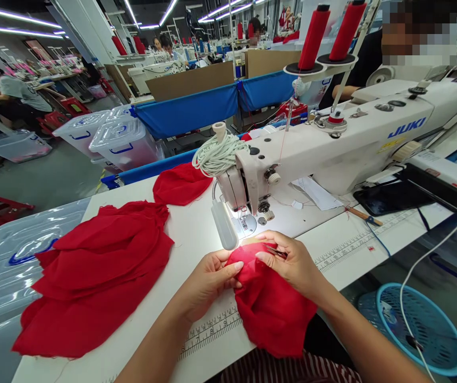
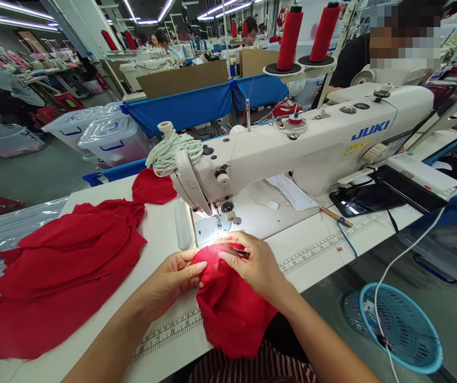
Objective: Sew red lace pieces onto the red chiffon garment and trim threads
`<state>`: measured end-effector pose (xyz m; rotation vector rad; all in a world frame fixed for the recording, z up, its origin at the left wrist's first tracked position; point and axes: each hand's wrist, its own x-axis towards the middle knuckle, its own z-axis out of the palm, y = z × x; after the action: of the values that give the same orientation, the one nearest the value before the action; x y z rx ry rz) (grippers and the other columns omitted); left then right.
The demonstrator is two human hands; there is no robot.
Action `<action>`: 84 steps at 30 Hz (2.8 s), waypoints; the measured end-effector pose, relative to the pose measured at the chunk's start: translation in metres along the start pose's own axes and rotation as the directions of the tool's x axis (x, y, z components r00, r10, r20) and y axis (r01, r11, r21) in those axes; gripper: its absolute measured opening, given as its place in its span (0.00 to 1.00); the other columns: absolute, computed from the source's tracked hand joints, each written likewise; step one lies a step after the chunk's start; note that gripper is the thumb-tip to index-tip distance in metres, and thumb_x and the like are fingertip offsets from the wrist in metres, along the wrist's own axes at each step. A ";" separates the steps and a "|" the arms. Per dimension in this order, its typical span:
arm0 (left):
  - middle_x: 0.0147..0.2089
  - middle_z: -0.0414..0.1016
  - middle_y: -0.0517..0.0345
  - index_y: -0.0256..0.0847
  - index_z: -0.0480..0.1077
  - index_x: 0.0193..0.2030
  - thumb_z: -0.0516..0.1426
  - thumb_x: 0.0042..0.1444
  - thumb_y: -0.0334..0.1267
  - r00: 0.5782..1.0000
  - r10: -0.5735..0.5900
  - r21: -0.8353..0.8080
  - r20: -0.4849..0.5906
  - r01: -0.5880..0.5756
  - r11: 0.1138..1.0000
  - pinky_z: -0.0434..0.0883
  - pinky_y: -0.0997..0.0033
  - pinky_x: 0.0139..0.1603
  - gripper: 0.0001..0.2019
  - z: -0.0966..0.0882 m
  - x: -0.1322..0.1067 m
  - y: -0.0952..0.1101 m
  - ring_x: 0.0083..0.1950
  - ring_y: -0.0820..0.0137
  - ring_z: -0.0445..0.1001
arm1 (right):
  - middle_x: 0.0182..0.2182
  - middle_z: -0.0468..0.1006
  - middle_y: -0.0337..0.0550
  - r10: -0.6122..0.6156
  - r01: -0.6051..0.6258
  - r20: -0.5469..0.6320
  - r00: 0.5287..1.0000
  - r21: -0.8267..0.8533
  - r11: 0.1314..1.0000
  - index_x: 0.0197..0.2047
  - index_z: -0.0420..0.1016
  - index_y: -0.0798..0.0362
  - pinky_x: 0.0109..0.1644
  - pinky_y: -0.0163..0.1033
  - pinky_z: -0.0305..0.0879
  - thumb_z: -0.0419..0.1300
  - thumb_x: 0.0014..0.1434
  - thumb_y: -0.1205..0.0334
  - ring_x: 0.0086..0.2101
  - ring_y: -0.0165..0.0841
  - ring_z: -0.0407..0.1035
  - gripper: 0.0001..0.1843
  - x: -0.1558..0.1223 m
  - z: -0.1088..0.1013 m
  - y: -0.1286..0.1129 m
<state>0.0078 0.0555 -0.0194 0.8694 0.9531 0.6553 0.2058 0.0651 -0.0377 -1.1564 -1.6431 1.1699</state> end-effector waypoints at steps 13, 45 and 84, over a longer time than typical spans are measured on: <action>0.34 0.68 0.55 0.41 0.71 0.31 0.50 0.57 0.35 0.829 0.543 0.814 -0.135 -0.220 0.538 0.65 0.67 0.37 0.09 0.012 -0.001 -0.012 0.35 0.65 0.67 | 0.26 0.71 0.38 -0.196 0.181 -0.030 0.980 -0.262 0.948 0.32 0.71 0.51 0.29 0.34 0.59 0.54 0.58 0.66 0.25 0.30 0.64 0.05 -0.017 0.013 -0.005; 0.26 0.65 0.61 0.41 0.67 0.26 0.54 0.55 0.39 0.793 0.531 0.695 -0.299 -0.201 0.690 0.63 0.72 0.29 0.09 0.021 -0.004 -0.013 0.27 0.71 0.64 | 0.14 0.49 0.23 0.378 -0.235 -0.040 0.925 0.722 0.651 0.27 0.62 0.52 0.21 0.31 0.39 0.63 0.49 0.55 0.17 0.21 0.40 0.14 -0.010 0.046 -0.009; 0.23 0.68 0.65 0.36 0.71 0.27 0.65 0.41 0.35 0.956 0.124 -0.093 -0.267 -0.154 0.984 0.64 0.80 0.27 0.08 0.022 0.000 -0.005 0.24 0.78 0.63 | 0.20 0.49 0.28 0.268 -0.277 0.113 0.957 0.636 0.721 0.23 0.57 0.53 0.21 0.33 0.35 0.64 0.51 0.45 0.20 0.21 0.38 0.24 -0.001 0.032 -0.009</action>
<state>0.0281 0.0460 -0.0169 0.7654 1.0845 0.9538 0.1742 0.0554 -0.0377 -0.9359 -0.9347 1.7592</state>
